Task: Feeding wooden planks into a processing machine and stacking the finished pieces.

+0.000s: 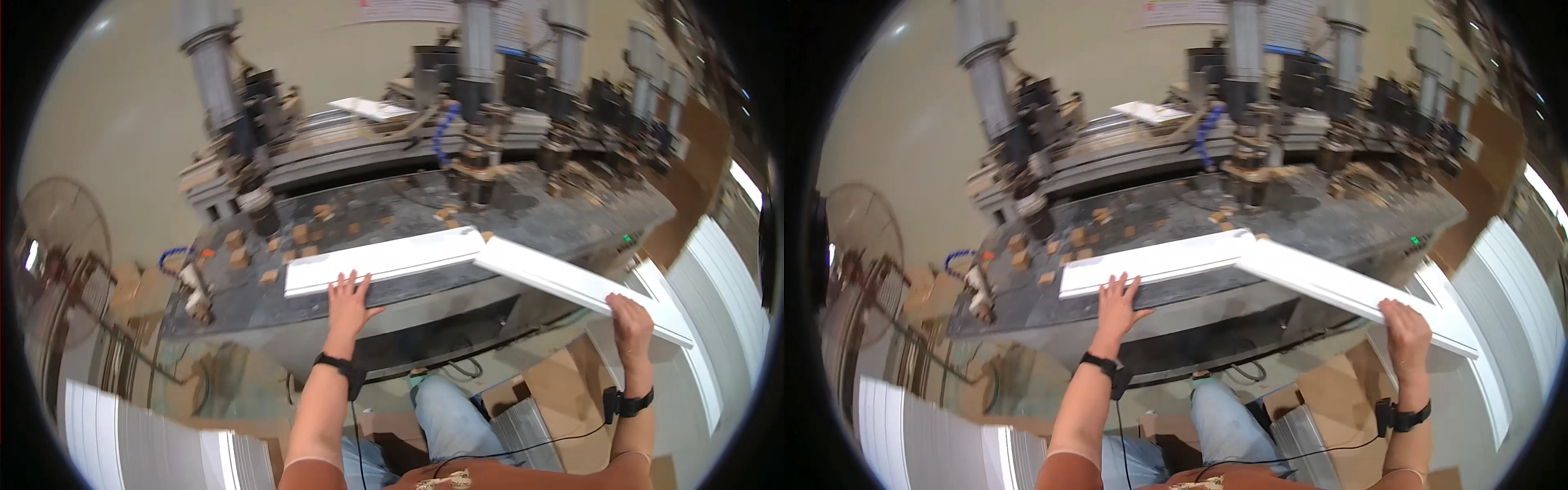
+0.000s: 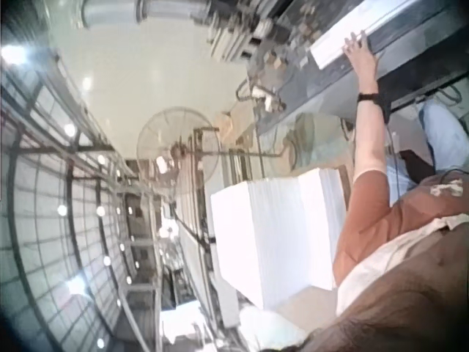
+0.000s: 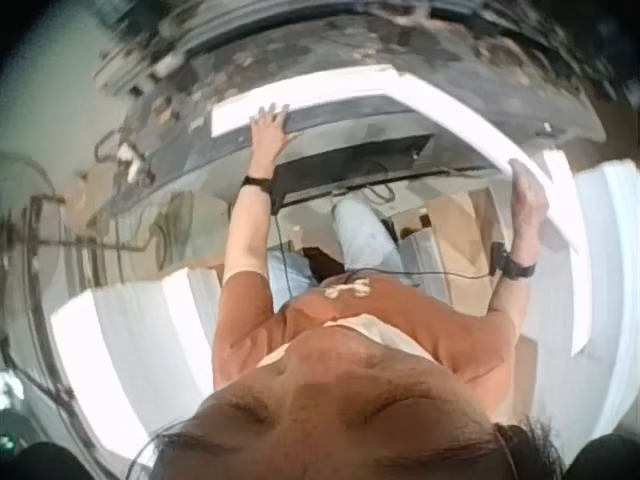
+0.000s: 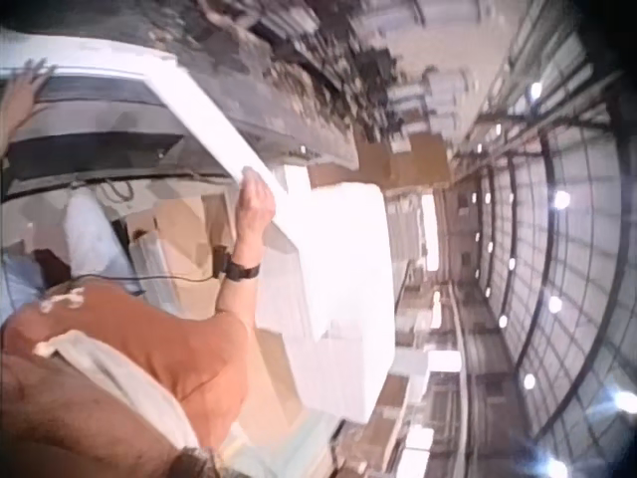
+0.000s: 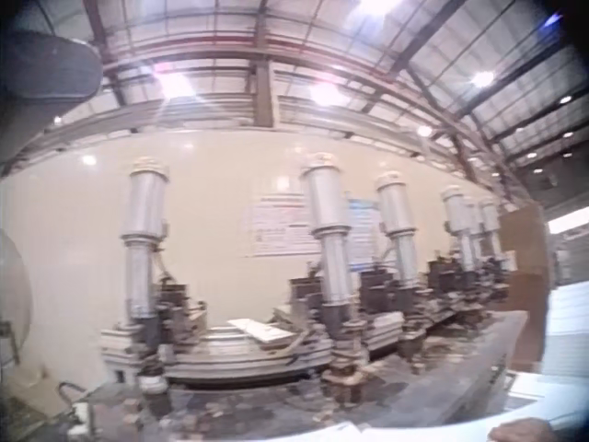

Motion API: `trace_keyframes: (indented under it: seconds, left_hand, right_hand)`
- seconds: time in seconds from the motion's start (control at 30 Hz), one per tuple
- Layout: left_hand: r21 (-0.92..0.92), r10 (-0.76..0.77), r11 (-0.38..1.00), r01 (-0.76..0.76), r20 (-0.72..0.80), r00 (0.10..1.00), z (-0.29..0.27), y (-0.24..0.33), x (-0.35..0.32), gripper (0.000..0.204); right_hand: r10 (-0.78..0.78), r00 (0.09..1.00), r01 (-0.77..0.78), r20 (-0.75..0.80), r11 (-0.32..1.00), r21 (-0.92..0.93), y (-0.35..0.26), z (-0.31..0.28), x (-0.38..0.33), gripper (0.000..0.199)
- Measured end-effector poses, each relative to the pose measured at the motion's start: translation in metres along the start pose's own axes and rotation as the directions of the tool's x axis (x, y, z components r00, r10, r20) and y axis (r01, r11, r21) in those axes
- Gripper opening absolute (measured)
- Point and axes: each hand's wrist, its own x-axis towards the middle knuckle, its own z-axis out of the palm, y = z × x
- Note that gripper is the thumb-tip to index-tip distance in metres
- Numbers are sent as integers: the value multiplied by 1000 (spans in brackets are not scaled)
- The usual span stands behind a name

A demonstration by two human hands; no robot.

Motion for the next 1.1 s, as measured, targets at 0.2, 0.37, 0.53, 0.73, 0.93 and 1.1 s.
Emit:
trace_keyframes:
  seconds: [0.2, 0.37, 0.53, 0.73, 0.93, 1.1]
  left_hand:
    - [-33, 98, 994, -109, -242, 965, 0, -5, -50, 31]
    - [91, 66, 995, -42, -280, 958, -77, -11, -150, 33]
    - [197, -166, 965, 174, -57, 984, -193, -19, -289, 38]
    - [434, -331, 828, 355, -134, 934, -270, 5, -405, 31]
    - [509, -547, 598, 620, -307, 779, -286, 27, -488, 29]
    - [523, -597, 449, 725, -428, 679, -277, 12, -542, 26]
  right_hand:
    - [-269, 963, 237, -1, 846, 479, -103, 85, 106, 37]
    - [-454, 887, 330, 82, 749, 575, -181, 161, 150, 26]
    - [-510, 847, 337, 151, 734, 589, -245, 208, 145, 28]
    - [-494, 860, 284, 127, 670, 686, -247, 297, 123, 39]
    - [-479, 860, 248, 179, 697, 673, -267, 328, 144, 38]
    - [-529, 830, 291, 175, 680, 673, -283, 326, 155, 38]
